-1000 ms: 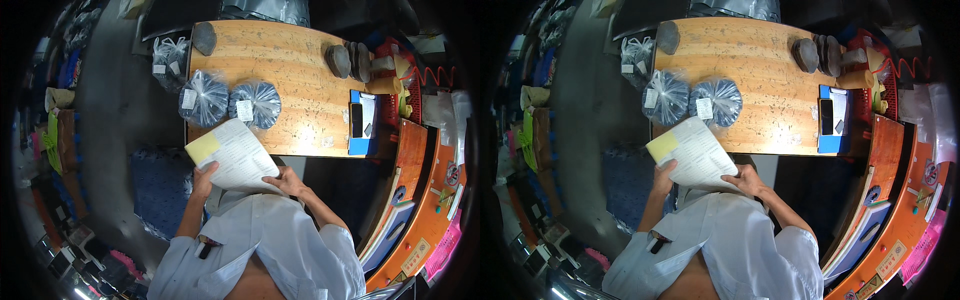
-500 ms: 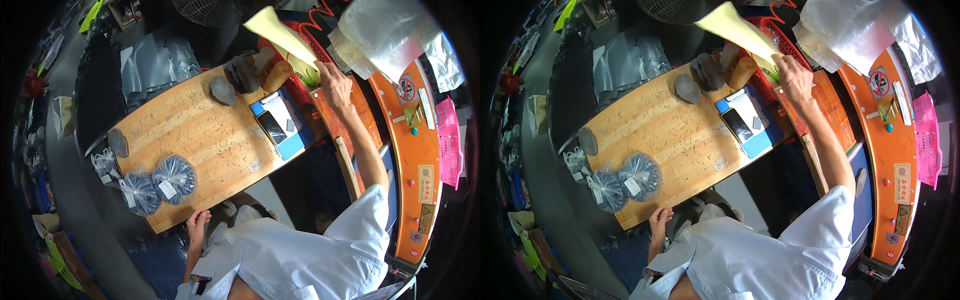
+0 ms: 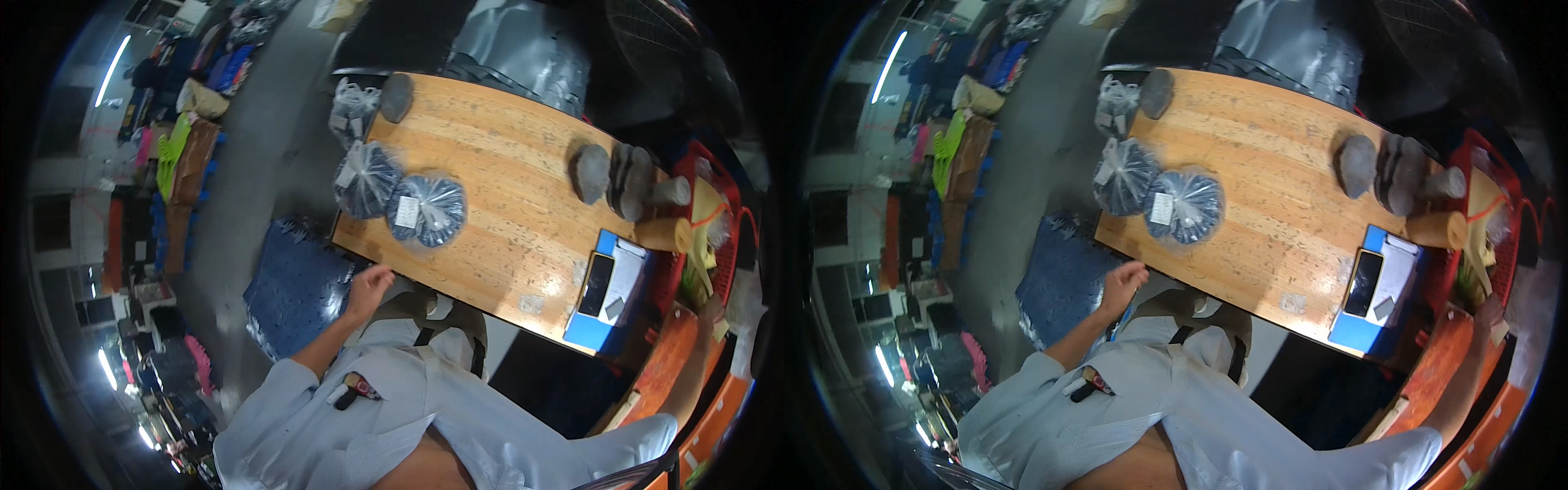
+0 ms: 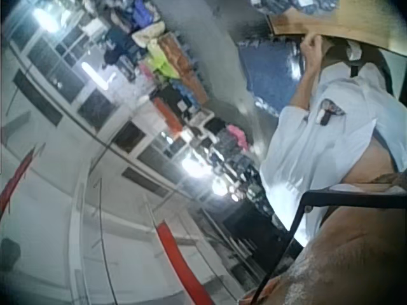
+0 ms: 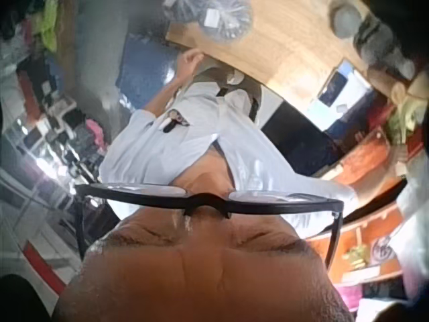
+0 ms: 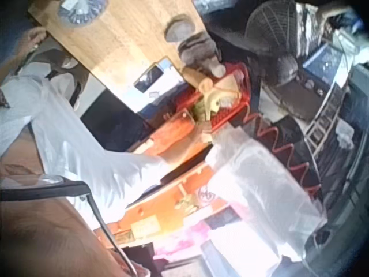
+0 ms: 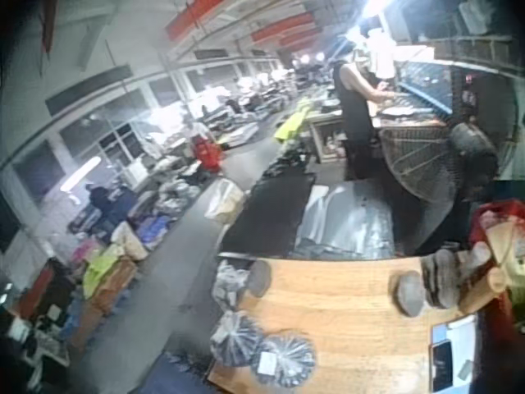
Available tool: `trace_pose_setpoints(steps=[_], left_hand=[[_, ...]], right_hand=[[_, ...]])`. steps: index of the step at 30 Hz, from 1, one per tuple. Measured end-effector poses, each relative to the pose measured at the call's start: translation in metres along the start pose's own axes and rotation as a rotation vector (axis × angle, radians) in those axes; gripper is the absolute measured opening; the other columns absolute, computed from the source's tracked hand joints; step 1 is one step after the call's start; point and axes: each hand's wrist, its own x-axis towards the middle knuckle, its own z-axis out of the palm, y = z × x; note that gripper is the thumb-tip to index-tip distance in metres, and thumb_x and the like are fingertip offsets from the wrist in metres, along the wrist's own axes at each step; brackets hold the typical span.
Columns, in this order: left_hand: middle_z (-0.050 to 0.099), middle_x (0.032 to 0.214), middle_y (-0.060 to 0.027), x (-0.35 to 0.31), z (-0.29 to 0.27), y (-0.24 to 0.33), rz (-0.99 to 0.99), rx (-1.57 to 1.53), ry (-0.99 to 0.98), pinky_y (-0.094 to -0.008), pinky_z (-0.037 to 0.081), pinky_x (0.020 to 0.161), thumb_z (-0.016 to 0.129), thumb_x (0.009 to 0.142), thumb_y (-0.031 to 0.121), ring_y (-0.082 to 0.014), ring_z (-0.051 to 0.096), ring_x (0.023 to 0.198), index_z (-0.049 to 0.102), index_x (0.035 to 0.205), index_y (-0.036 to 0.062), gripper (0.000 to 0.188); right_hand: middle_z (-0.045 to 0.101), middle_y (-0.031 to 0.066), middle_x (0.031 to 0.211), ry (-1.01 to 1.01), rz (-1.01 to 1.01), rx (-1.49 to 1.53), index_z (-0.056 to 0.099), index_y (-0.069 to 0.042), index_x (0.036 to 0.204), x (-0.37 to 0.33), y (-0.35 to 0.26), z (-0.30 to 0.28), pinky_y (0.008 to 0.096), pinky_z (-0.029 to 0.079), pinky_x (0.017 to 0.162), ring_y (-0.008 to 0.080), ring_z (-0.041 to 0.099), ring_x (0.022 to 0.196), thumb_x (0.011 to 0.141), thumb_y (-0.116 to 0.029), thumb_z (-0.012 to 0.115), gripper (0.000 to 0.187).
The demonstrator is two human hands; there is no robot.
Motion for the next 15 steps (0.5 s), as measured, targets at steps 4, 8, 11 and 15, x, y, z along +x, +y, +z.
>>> trace_pose_setpoints(steps=[4, 8, 11, 15], left_hand=[[0.073, 0.098, -0.0040, 0.068, -0.046, 0.008, 0.106, 0.168, 0.326, -0.0275, 0.055, 0.082, 0.070, 0.097, 0.006, -0.0107, 0.068, 0.089, 0.071, 0.121, -0.0007, 0.025], [0.072, 0.105, -0.0123, 0.150, -0.075, 0.020, 0.183, 0.461, 0.388, -0.0372, 0.057, 0.086, 0.076, 0.090, 0.017, -0.0248, 0.071, 0.094, 0.072, 0.121, 0.0007, 0.035], [0.071, 0.106, -0.0166, 0.200, -0.072, 0.024, 0.205, 0.644, 0.355, -0.0452, 0.055, 0.089, 0.079, 0.086, 0.029, -0.0340, 0.070, 0.099, 0.072, 0.115, 0.0013, 0.041], [0.070, 0.113, -0.0213, 0.247, -0.057, 0.026, 0.038, 0.741, 0.251, -0.0511, 0.054, 0.090, 0.077, 0.085, 0.046, -0.0407, 0.067, 0.107, 0.072, 0.104, 0.0034, 0.047]], right_hand=[[0.068, 0.0230, 0.129, -0.126, 0.058, 0.065, 0.062, -0.001, 0.135, 0.007, -0.031, -0.016, 0.0502, 0.052, 0.101, 0.0427, 0.063, 0.123, 0.097, -0.035, 0.067, 0.051], [0.071, 0.0233, 0.120, 0.064, -0.139, 0.000, 0.064, 0.000, 0.132, -0.012, -0.065, -0.024, 0.0524, 0.054, 0.094, 0.0462, 0.068, 0.110, 0.102, -0.037, 0.063, 0.048], [0.072, 0.0213, 0.116, 0.596, -0.101, 0.192, 0.068, -0.005, 0.127, -0.056, -0.092, -0.034, 0.0529, 0.057, 0.086, 0.0425, 0.070, 0.103, 0.104, -0.034, 0.061, 0.038], [0.069, 0.0226, 0.114, 0.779, -0.260, 0.365, 0.069, -0.004, 0.121, -0.161, -0.181, -0.035, 0.0483, 0.056, 0.083, 0.0408, 0.069, 0.098, 0.104, -0.016, 0.060, 0.022]])
